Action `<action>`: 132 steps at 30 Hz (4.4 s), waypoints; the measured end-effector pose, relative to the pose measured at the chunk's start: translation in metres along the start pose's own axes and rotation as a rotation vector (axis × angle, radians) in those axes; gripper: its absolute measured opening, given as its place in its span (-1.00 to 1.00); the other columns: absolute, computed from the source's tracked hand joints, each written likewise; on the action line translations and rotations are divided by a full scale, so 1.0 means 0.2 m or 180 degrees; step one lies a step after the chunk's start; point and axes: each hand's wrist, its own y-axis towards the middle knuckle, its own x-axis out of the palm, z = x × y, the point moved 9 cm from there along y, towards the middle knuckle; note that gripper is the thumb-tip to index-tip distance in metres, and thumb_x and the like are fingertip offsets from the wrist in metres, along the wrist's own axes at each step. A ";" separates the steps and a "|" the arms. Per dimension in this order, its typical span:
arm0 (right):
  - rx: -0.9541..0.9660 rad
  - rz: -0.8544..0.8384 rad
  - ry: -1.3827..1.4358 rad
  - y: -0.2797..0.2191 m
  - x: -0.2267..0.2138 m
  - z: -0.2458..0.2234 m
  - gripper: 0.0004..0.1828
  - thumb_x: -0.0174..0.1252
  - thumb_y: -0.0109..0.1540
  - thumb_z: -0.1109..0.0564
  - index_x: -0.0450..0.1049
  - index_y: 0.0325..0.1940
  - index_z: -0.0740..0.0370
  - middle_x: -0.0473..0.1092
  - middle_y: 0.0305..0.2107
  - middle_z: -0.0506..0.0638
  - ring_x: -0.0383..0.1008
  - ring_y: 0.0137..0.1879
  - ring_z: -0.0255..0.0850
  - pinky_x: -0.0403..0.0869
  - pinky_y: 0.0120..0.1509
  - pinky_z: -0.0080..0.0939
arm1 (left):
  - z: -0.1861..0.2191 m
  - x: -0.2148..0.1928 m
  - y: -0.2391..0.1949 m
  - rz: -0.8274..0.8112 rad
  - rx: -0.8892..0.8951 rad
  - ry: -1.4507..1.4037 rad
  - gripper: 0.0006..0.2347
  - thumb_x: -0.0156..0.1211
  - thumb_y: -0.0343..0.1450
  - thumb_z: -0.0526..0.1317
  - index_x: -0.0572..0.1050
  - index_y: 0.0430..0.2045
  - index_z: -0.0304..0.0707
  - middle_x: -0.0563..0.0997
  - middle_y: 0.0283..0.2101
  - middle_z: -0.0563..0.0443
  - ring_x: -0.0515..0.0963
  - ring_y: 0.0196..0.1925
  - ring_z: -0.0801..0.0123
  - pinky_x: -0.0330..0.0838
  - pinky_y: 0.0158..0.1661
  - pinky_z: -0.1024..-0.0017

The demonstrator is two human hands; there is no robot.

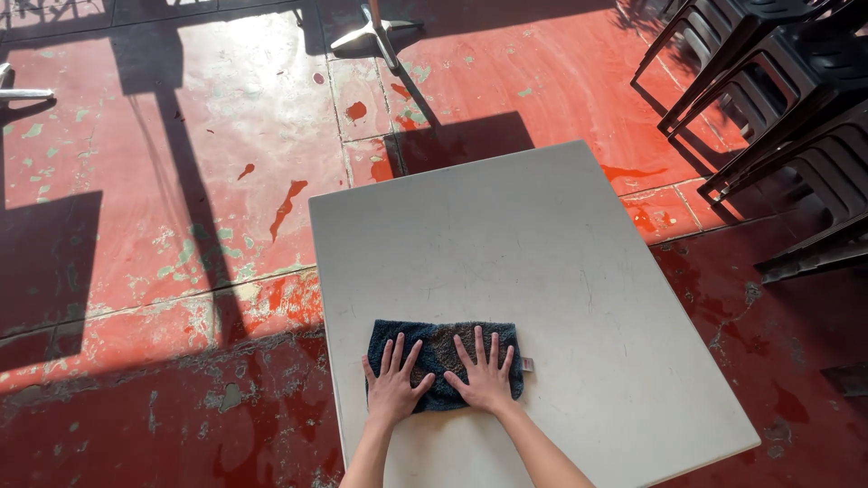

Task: Wiping a square table with a cloth and then rinsing the cloth in a bucket of water.

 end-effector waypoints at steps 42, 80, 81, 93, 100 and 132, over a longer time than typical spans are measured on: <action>-0.0366 -0.0796 0.0131 -1.14 0.21 -0.17 0.03 -0.10 0.23 -0.64 -0.33 0.64 -0.41 -0.58 0.59 -0.06 -0.67 0.67 0.08 -0.52 0.62 0.32 | 0.07 0.58 -1.08 0.2126 0.0383 0.0079 -0.17 -0.12 0.35 0.36 -0.25 0.41 -0.02 -0.38 0.53 -0.19 -0.39 0.53 -0.09 -0.57 0.30 -0.39; -0.0537 -0.1255 0.0133 -1.05 0.24 -0.14 0.30 0.10 0.04 -0.72 -0.44 0.65 -0.47 -0.73 0.58 -0.03 -0.84 0.64 0.14 -0.62 0.56 0.45 | 0.09 0.74 -1.00 -0.1271 -0.0428 -0.0261 0.19 0.09 0.21 0.54 -0.56 0.49 -0.07 -0.73 0.52 -0.32 -0.80 0.50 -0.29 -0.80 0.30 -0.36; -0.0575 -0.1346 0.0119 -1.04 0.25 -0.15 0.32 0.11 0.02 -0.72 -0.44 0.65 -0.47 -0.74 0.57 -0.02 -0.85 0.63 0.15 -0.63 0.55 0.46 | 0.09 0.73 -1.00 -0.1332 -0.0404 -0.0182 0.24 0.12 0.16 0.57 -0.55 0.50 -0.07 -0.72 0.52 -0.33 -0.80 0.50 -0.28 -0.80 0.30 -0.36; -0.0619 -0.1151 0.0217 -0.70 0.16 -0.19 0.30 0.11 0.02 -0.71 -0.38 0.65 -0.46 -0.68 0.58 0.01 -0.80 0.65 0.15 -0.62 0.56 0.44 | 0.00 0.59 -0.64 -0.1043 -0.0055 -0.0227 0.22 0.16 0.14 0.57 -0.47 0.51 0.04 -0.64 0.55 -0.26 -0.72 0.54 -0.24 -0.77 0.33 -0.31; -0.0608 -0.1228 0.0220 -0.52 0.14 -0.22 0.28 0.14 0.06 -0.66 -0.39 0.65 -0.43 -0.69 0.58 0.01 -0.81 0.64 0.15 -0.61 0.55 0.47 | -0.02 0.46 -0.47 -0.0892 -0.0022 -0.0215 0.19 0.17 0.15 0.55 -0.42 0.52 0.05 -0.60 0.57 -0.24 -0.68 0.55 -0.23 -0.75 0.34 -0.30; -0.0197 -0.0744 0.0088 0.66 0.13 -0.30 -0.10 -0.07 0.38 -0.28 -0.47 0.63 -0.41 -0.70 0.57 0.00 -0.75 0.64 0.26 -0.56 0.50 0.57 | -0.28 0.11 0.55 -0.0336 -0.0385 -0.0631 -0.23 -0.24 0.48 0.32 -0.36 0.53 0.14 -0.53 0.58 -0.10 -0.58 0.58 -0.12 -0.73 0.36 -0.23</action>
